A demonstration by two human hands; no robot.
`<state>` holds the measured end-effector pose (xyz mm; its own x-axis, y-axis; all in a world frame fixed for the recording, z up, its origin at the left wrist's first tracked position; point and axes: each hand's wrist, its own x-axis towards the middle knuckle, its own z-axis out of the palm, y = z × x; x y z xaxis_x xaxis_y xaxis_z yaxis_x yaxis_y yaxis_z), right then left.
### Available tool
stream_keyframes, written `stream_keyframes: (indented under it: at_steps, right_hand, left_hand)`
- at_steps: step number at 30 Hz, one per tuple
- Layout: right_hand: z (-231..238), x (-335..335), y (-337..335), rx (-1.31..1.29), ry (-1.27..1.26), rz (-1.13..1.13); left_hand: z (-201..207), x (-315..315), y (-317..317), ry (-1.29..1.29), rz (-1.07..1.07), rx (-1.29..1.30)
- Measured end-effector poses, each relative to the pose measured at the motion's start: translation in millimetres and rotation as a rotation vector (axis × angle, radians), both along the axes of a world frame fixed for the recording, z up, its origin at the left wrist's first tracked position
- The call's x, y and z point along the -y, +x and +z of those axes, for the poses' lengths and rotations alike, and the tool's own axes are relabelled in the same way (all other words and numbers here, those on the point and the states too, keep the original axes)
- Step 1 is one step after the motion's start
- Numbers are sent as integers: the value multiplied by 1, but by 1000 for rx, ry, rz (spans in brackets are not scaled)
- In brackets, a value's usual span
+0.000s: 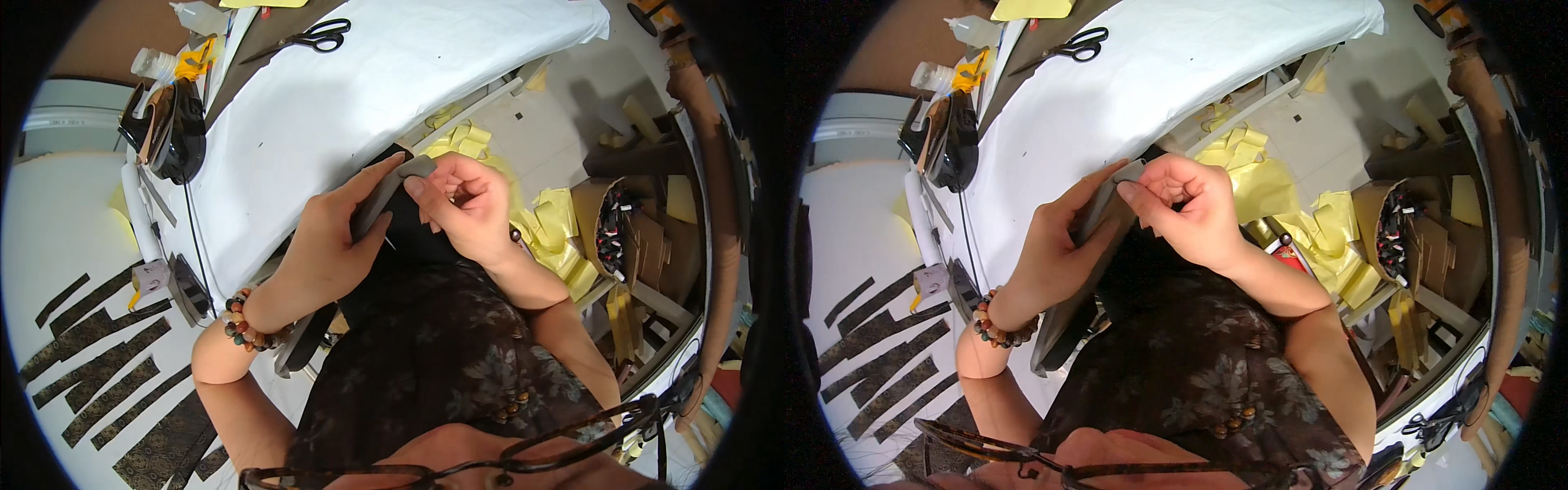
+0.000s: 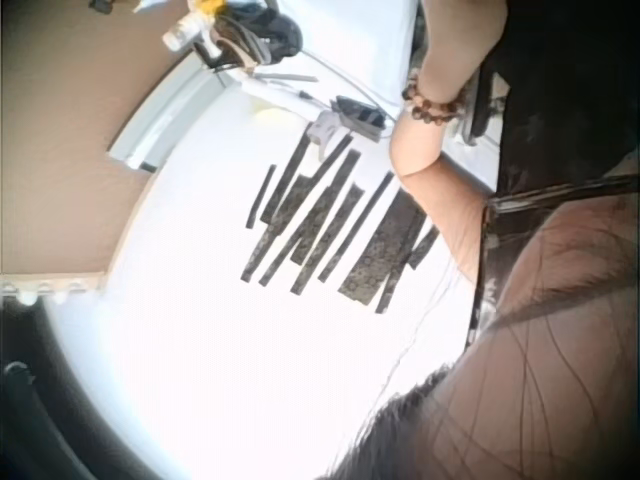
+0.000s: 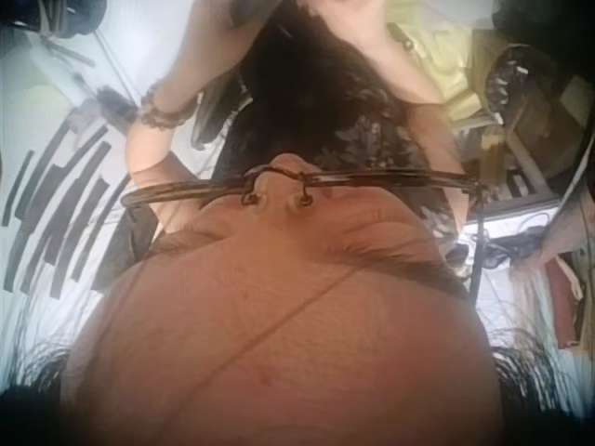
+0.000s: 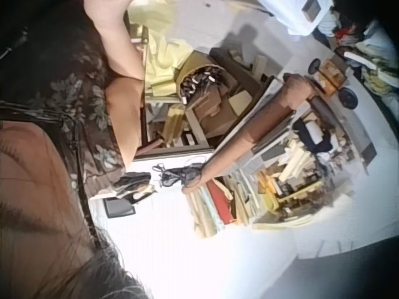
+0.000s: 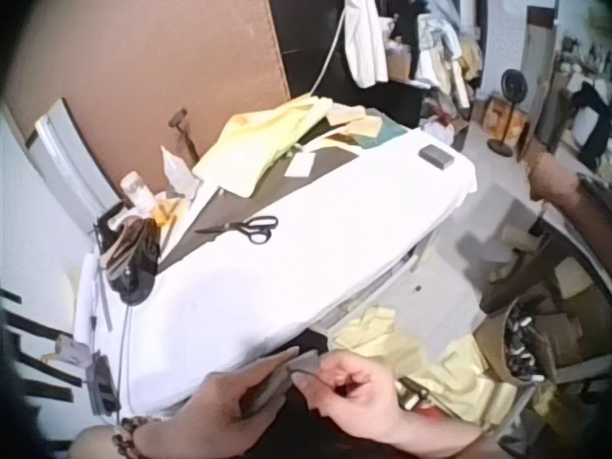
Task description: The person folds and presses a gray fabric strip along the edge of a rectangular board using an iron, then trims the excess with scissors. The person repeats folding, pressing, and trimming along the board's edges.
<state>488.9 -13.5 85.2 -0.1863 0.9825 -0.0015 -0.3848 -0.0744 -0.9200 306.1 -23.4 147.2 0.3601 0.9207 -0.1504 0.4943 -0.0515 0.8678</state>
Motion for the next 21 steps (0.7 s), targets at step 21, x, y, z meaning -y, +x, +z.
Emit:
stream_keyframes:
  at_steps: [21]
  right_hand:
    - [-20,7,-13,-469,-198,100]
  left_hand:
    - [-1,-3,2,-131,50,-65]
